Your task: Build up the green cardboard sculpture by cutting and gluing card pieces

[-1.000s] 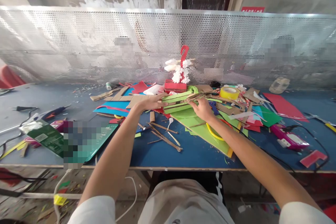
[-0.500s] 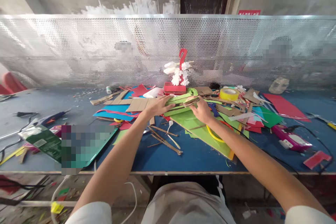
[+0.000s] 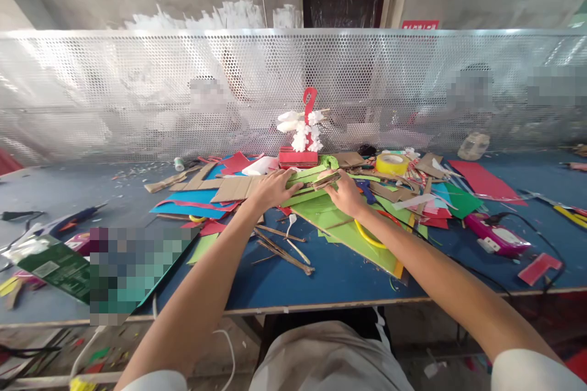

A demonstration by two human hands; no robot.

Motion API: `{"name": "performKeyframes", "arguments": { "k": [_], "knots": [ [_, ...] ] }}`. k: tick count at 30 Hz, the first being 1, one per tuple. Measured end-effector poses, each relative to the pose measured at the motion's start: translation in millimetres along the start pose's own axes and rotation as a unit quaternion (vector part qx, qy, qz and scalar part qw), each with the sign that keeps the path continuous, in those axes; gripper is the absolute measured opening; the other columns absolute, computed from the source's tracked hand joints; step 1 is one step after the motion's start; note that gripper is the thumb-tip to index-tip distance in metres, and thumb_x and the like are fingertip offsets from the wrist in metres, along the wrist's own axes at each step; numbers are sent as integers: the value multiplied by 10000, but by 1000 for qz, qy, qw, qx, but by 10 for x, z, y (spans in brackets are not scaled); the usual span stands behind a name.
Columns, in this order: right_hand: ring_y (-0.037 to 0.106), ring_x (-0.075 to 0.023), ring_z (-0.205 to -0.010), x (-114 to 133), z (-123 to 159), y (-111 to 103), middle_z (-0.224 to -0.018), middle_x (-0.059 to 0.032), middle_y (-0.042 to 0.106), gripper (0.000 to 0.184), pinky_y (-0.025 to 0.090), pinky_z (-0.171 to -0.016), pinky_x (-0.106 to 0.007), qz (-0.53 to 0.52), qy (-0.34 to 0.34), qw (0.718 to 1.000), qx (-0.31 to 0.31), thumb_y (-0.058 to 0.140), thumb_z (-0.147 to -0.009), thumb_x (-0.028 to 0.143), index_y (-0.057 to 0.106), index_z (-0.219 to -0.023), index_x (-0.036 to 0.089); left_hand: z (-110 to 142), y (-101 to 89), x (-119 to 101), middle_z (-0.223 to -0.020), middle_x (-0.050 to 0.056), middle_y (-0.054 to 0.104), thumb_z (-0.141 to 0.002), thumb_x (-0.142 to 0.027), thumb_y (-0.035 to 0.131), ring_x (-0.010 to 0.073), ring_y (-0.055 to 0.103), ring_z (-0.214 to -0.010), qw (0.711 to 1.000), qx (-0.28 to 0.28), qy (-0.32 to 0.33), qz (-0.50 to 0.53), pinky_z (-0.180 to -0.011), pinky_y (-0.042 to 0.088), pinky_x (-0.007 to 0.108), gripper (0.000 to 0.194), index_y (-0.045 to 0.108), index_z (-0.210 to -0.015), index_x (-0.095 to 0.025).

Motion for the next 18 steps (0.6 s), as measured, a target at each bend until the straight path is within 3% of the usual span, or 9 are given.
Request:
{"name": "performKeyframes", "arguments": {
  "k": [10, 18],
  "knots": [
    [683, -309, -1074, 4, 6, 5, -1115, -133, 760, 217, 546, -994, -481, -3, 0, 1000, 3, 584, -1068, 358, 728, -1164, 227, 11, -42, -90, -1363, 151, 703, -1006, -457, 506, 359, 642, -1316, 1000, 11, -9, -11, -1114, 487, 502, 501, 569, -1442, -219],
    [682, -322, -1048, 18, 1, -7, -1045, -127, 742, 197, 542, -977, -488, 11, 11, 1000, 12, 555, -1075, 346, 710, -1117, 232, -11, -45, -173, -1394, 153, 691, -995, -471, 552, 355, 629, -1343, 998, 29, -56, -15, -1132, 475, 467, 501, 593, -1419, -207]
  ]
}}
Point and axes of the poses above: each hand's wrist, its own z-axis away from the middle knuckle, its own y-axis out of the palm, x = y × z, the point moved 5 cm from there along -z, towards the middle knuckle
